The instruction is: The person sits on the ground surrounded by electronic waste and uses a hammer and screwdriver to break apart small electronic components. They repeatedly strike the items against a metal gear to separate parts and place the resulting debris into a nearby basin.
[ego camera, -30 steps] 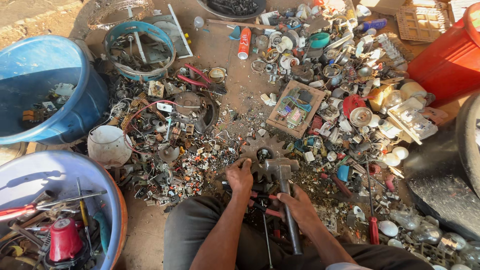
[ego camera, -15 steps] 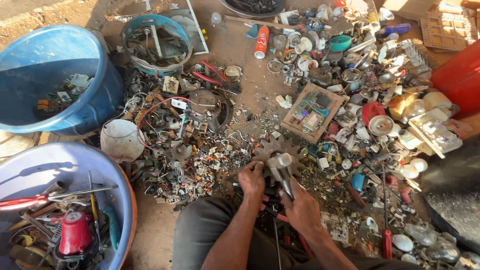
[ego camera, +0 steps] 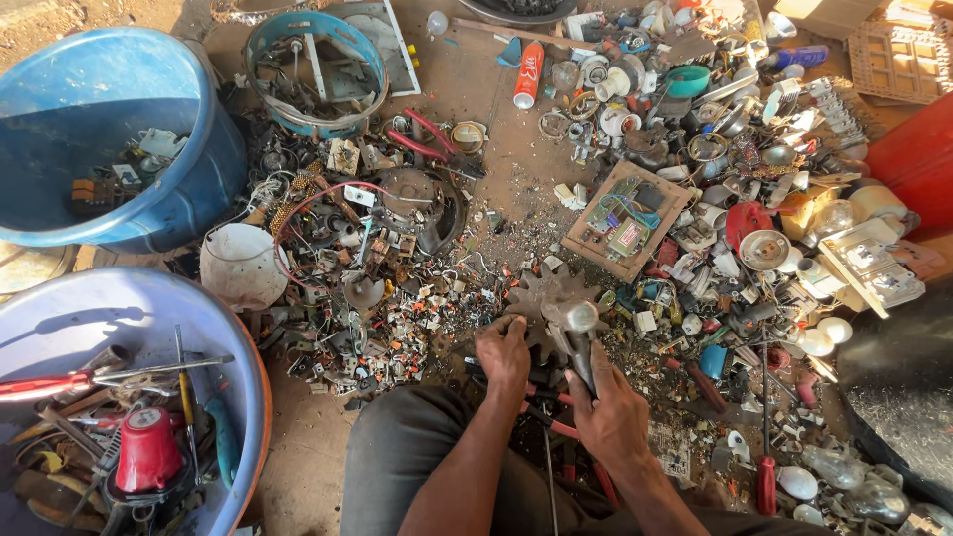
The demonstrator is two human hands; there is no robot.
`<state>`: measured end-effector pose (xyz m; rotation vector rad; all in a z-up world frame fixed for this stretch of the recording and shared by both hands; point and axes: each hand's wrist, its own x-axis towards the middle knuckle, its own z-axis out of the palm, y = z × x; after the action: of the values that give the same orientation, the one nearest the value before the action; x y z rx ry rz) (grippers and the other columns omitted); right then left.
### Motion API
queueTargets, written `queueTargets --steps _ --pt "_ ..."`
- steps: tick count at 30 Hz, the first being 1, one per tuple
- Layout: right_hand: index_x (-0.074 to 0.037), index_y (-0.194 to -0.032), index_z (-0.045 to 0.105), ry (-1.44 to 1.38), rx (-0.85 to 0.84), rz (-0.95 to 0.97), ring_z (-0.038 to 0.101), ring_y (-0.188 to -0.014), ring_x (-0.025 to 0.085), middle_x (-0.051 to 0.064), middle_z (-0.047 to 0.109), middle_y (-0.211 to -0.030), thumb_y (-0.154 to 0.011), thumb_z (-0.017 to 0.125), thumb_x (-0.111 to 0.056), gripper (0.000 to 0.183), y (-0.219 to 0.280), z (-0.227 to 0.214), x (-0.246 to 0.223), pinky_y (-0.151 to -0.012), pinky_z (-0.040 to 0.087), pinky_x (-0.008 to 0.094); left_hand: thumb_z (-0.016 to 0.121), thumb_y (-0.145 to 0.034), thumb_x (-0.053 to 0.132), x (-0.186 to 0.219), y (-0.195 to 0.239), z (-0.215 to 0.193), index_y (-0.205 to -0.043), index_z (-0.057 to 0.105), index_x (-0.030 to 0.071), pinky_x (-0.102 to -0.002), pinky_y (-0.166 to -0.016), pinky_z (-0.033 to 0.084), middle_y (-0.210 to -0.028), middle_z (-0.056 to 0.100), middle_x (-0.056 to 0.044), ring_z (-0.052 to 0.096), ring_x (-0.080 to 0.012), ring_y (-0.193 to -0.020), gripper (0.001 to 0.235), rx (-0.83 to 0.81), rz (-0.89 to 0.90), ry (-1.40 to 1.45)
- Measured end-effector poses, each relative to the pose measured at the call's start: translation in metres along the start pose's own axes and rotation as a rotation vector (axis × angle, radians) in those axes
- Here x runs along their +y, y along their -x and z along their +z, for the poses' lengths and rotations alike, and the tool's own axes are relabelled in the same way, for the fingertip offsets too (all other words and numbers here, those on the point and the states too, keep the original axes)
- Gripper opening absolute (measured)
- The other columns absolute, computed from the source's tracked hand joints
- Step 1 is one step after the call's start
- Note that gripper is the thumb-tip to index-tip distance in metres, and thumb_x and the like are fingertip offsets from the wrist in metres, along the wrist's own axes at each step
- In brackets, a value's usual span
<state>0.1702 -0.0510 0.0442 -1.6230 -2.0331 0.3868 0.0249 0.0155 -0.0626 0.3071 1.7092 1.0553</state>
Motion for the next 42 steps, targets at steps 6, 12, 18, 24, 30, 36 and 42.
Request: queueTargets --steps 6,12,18,24,30,36,42 --pt "0.010 -0.138 0.052 -0.088 -0.013 -0.002 0.076 -0.064 0.028 0.025 0.073 -0.097 -0.092 0.070 -0.023 0.059 -0.001 0.002 -0.003 -0.046 0.060 0.034 0.077 -0.090 0.019 0.019 0.010 -0.003 -0.102 0.082 -0.001 -0.040 -0.093 0.051 -0.115 0.059 -0.015 0.062 -0.0241 -0.097 0.024 0.114 0.162 -0.099" --pt "0.008 -0.137 0.054 -0.100 -0.002 0.039 0.077 -0.064 0.028 0.023 0.074 -0.095 -0.092 0.069 -0.025 0.058 0.005 0.003 -0.003 -0.048 0.059 0.039 0.074 -0.090 0.022 0.012 0.004 0.001 -0.106 0.078 0.003 -0.040 -0.094 0.055 -0.115 0.074 -0.018 0.070 -0.0255 -0.096 0.025 0.064 0.068 -0.004" --pt "0.008 -0.142 0.052 0.074 -0.059 -0.055 0.074 -0.063 0.030 0.027 0.072 -0.097 -0.094 0.069 -0.024 0.060 -0.005 0.010 0.001 -0.045 0.059 0.037 0.077 -0.089 0.020 0.020 0.008 -0.002 -0.104 0.079 0.001 -0.037 -0.096 0.058 -0.130 0.061 -0.018 0.069 -0.0261 -0.102 0.025 0.091 0.049 0.004" --pt "0.009 -0.138 0.054 -0.038 -0.028 -0.017 0.075 -0.060 0.028 0.024 0.074 -0.089 -0.092 0.070 -0.023 0.059 0.003 0.009 0.006 -0.041 0.058 0.036 0.075 -0.091 0.019 0.029 0.019 -0.005 -0.102 0.081 0.000 -0.037 -0.091 0.056 -0.126 0.064 -0.015 0.065 -0.0232 -0.103 0.023 0.097 -0.021 -0.029" --pt "0.005 -0.140 0.053 -0.166 -0.002 0.006 0.075 -0.065 0.025 0.021 0.074 -0.093 -0.093 0.071 -0.024 0.057 0.003 0.009 -0.002 -0.046 0.060 0.034 0.074 -0.090 0.013 0.027 0.016 -0.005 -0.102 0.079 0.000 -0.034 -0.076 0.055 -0.088 0.076 -0.006 0.068 -0.0184 -0.078 0.018 0.104 0.082 0.060" --pt "-0.006 -0.136 0.058 -0.600 -0.213 0.759 0.058 -0.046 0.018 0.011 0.061 -0.067 -0.094 0.065 -0.021 0.045 0.002 -0.008 0.004 -0.041 0.048 0.036 0.071 -0.097 0.014 0.014 0.000 -0.001 -0.096 0.070 -0.002 -0.029 -0.048 0.044 -0.076 0.065 -0.002 0.052 -0.0091 -0.057 0.016 0.029 0.291 0.293" --pt "-0.001 -0.112 0.064 -0.630 -0.319 0.731 0.063 -0.051 0.021 0.009 0.063 -0.070 -0.093 0.064 -0.023 0.029 0.004 -0.015 0.017 -0.048 0.055 0.037 0.068 -0.095 0.008 0.023 0.017 -0.006 -0.097 0.067 0.005 -0.027 -0.040 0.037 -0.073 0.063 -0.001 0.048 -0.0107 -0.048 0.004 -0.430 -0.104 0.686"
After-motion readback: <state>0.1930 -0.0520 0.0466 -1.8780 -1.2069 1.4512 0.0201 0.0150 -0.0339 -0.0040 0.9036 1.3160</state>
